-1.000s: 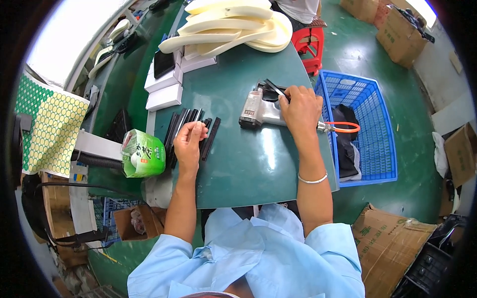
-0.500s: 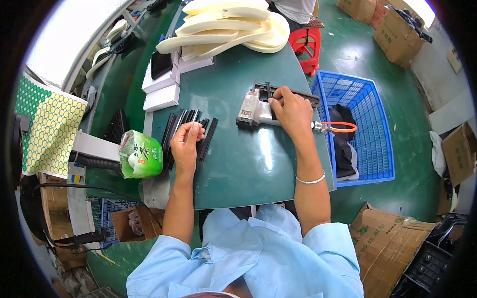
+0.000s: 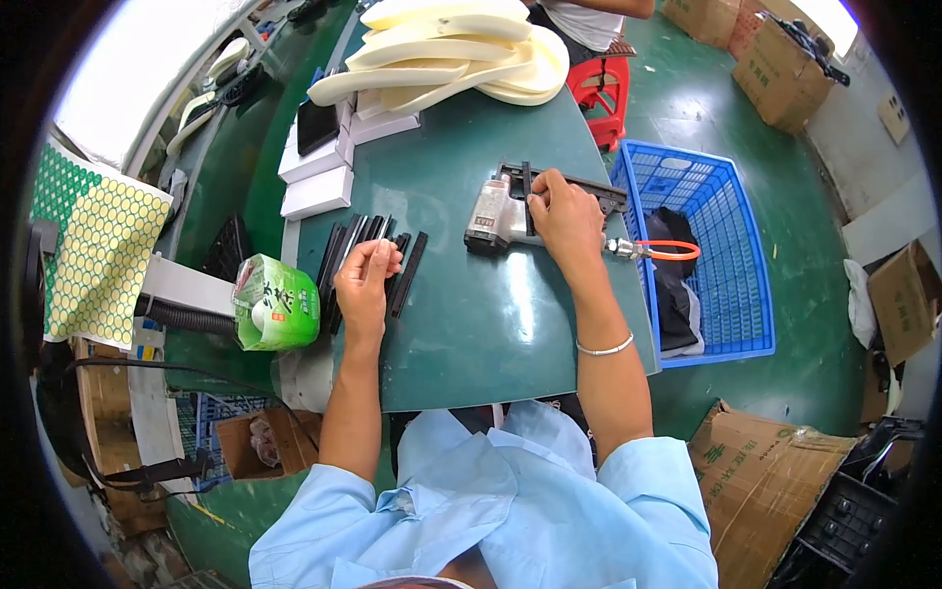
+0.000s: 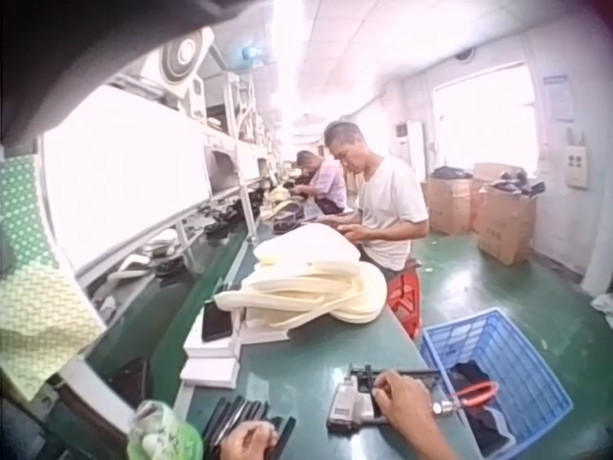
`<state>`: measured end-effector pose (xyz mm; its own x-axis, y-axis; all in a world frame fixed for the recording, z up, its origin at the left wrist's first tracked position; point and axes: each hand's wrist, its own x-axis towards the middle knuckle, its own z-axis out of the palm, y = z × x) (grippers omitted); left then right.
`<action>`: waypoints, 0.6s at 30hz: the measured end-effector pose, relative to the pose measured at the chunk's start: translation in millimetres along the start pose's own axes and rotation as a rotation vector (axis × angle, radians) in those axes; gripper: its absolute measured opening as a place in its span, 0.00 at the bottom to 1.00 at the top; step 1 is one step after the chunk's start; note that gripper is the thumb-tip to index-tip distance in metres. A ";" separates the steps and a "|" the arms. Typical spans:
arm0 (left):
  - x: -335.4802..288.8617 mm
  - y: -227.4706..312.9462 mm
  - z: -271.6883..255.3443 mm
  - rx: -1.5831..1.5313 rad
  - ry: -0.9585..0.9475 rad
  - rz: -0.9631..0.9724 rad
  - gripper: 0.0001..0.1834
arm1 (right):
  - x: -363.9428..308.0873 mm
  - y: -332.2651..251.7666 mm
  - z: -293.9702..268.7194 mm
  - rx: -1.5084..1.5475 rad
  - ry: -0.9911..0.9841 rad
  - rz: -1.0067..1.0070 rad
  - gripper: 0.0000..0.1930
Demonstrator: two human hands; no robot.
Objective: The recorder uses a pneumatic staple gun to attach components to a bicycle saddle base on a factory production line.
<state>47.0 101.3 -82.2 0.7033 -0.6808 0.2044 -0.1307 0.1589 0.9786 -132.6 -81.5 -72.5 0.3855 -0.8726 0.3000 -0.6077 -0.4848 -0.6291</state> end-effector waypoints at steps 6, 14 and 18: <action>-0.5 1.1 -0.8 -0.006 -0.001 0.007 0.11 | -1.2 -3.1 4.3 -0.024 0.020 -0.018 0.10; -0.8 0.8 -0.4 -0.026 -0.010 0.011 0.11 | -1.7 -1.8 8.2 0.010 0.049 -0.062 0.09; -0.6 0.3 -0.2 -0.036 -0.006 -0.004 0.11 | -3.0 -5.0 5.4 0.101 0.043 -0.013 0.08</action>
<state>46.6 101.9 -82.0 0.6993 -0.6862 0.2003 -0.1019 0.1816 0.9781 -126.9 -76.1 -74.1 0.3612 -0.8691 0.3380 -0.5286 -0.4894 -0.6936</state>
